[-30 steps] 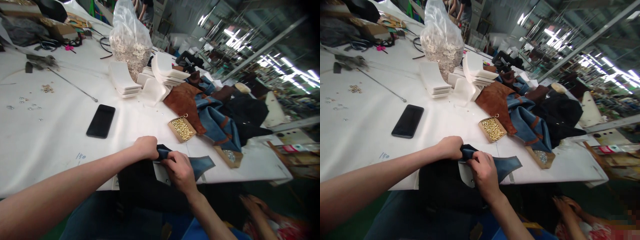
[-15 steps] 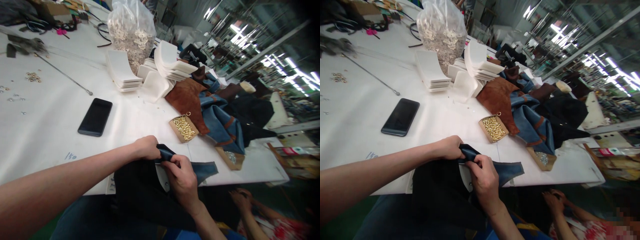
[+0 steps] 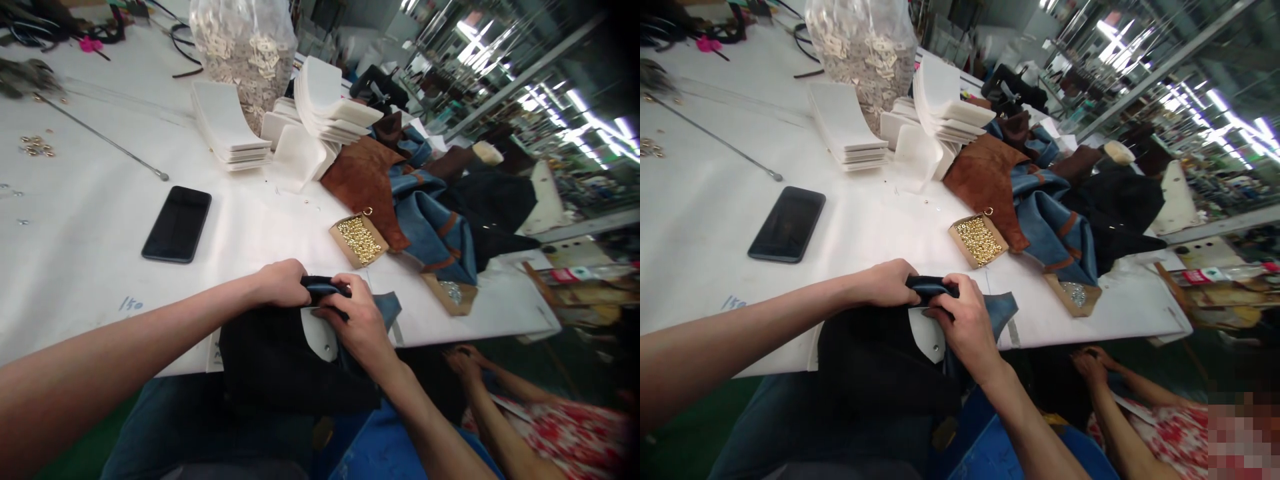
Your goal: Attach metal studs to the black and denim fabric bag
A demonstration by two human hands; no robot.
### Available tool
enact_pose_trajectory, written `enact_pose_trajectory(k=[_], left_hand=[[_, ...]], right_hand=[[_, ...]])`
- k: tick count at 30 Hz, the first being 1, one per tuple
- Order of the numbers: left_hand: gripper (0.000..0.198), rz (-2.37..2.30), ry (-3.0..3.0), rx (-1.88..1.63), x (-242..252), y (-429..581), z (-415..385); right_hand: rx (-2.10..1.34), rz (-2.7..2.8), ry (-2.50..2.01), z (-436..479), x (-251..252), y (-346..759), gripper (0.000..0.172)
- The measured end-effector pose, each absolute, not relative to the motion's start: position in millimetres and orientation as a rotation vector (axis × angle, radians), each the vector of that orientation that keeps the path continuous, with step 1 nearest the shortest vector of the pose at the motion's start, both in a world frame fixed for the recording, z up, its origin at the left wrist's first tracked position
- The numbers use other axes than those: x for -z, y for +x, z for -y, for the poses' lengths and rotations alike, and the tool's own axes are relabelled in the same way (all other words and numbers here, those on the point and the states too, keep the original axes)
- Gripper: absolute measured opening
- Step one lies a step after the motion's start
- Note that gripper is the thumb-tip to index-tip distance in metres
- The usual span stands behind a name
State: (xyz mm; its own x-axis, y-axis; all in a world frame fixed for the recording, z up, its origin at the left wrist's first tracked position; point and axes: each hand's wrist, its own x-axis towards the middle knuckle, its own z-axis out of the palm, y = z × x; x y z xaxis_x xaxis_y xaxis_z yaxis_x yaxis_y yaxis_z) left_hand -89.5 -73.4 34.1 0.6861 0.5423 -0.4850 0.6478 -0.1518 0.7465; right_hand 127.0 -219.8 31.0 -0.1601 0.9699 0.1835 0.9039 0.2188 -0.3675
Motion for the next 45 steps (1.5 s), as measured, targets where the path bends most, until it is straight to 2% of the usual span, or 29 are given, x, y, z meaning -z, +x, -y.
enact_pose_trajectory(k=[17, 30, 35, 40, 45], left_hand=[[0.014, -1.041, 1.685, 0.187, -46.8, -79.6, 76.3], [0.010, -1.096, 1.547, 0.255, -56.1, -59.3, 80.6], [0.011, -1.062, 1.575, 0.211, -48.6, -59.1, 81.9], [0.010, -1.057, 1.657, 0.144, -38.4, -60.7, 83.2], [0.018, -1.069, 1.824, 0.194, -40.0, -57.2, 84.4]], right_hand=[[-0.372, 2.027, -1.585, 232.3, -16.5, 130.6, 0.009], [0.042, 2.043, -1.530, 250.9, 0.5, 139.6, 0.017], [0.036, 2.052, -1.507, 252.2, -0.8, 142.4, 0.019], [0.027, 2.056, -1.488, 252.9, -5.6, 140.4, 0.012], [-0.143, 2.040, -1.610, 254.0, -19.5, 133.2, 0.016]])
